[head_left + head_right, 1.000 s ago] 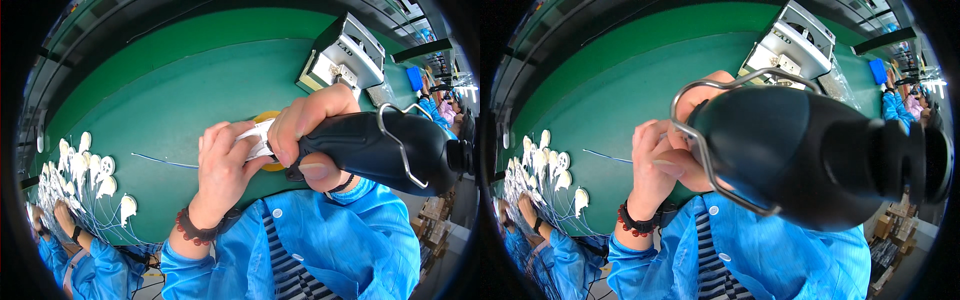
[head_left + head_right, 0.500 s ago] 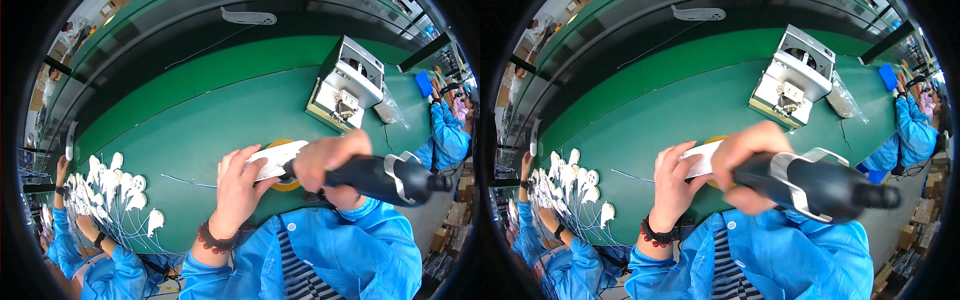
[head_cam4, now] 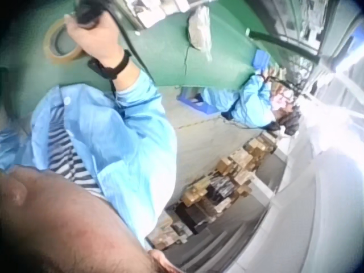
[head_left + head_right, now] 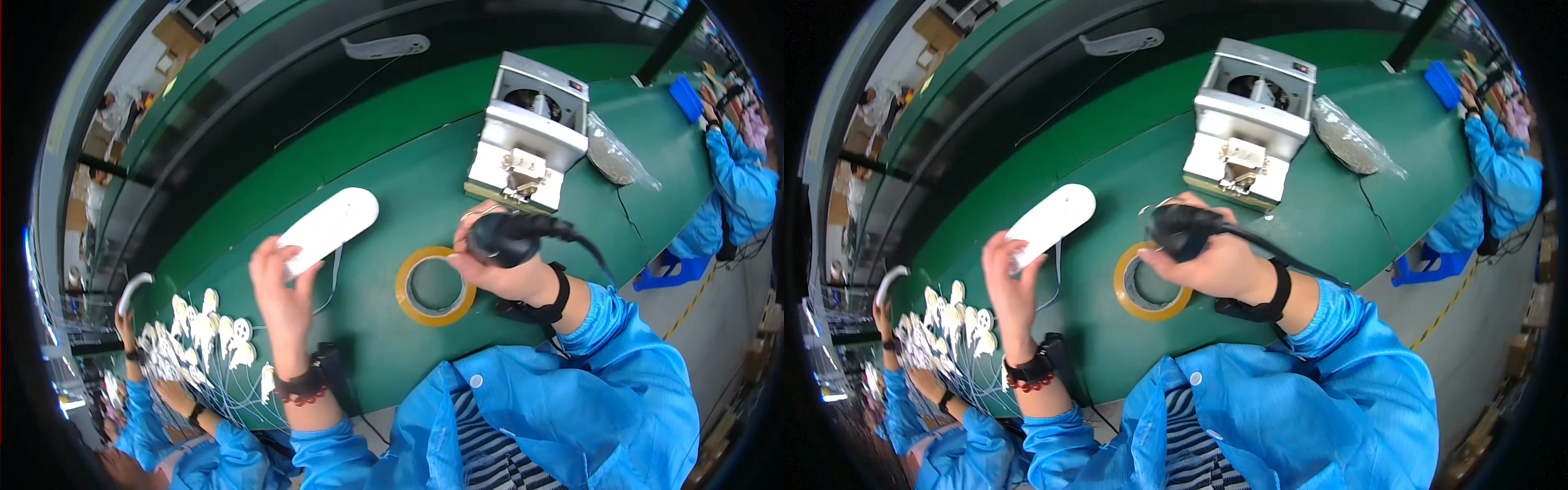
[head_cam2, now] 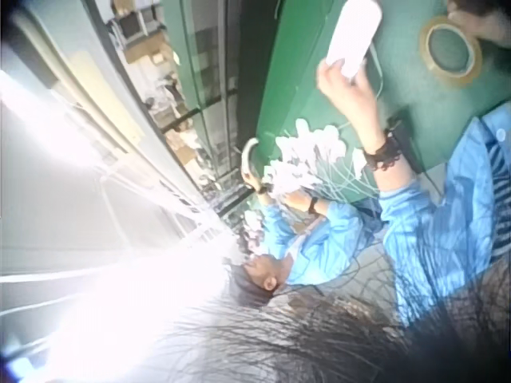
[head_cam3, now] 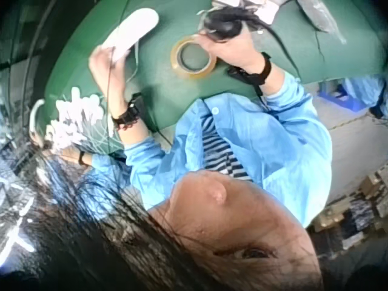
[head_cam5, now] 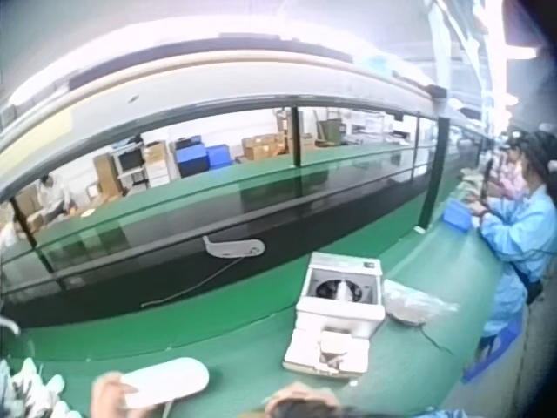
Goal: Assembling small electronic components using an electric handheld tool at a factory workbench.
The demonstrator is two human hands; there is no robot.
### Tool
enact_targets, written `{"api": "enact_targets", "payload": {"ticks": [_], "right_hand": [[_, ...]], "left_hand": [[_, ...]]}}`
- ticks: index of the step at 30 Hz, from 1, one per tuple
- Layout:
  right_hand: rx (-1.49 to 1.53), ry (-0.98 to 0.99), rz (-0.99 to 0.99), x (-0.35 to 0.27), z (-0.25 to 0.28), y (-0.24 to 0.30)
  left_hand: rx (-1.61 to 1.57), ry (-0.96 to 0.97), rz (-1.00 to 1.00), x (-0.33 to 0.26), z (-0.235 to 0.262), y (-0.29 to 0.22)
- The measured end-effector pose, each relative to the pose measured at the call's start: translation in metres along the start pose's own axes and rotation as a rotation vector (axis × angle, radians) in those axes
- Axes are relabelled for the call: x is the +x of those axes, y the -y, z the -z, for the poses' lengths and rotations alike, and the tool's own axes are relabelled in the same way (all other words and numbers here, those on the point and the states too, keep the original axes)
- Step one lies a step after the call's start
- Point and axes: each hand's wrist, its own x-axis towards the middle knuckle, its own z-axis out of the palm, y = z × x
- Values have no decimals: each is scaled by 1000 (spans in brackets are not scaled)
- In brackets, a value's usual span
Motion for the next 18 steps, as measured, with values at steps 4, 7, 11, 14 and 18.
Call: {"api": "enact_targets", "payload": {"ticks": [4,7,11,14,18], "right_hand": [[-84,57,-59,7,8,12],[21,-10,-49,9,4,16],[-7,104,-61,10,4,12],[-25,102,-86,8,9,20],[-37,121,-139,11,6,21]], "left_hand": [[455,-356,-225,73,18,33],[581,-617,-240,120,16,54],[385,-319,-269,131,-39,44],[204,57,-135,120,-101,34],[364,15,-116,112,-103,18]]}}
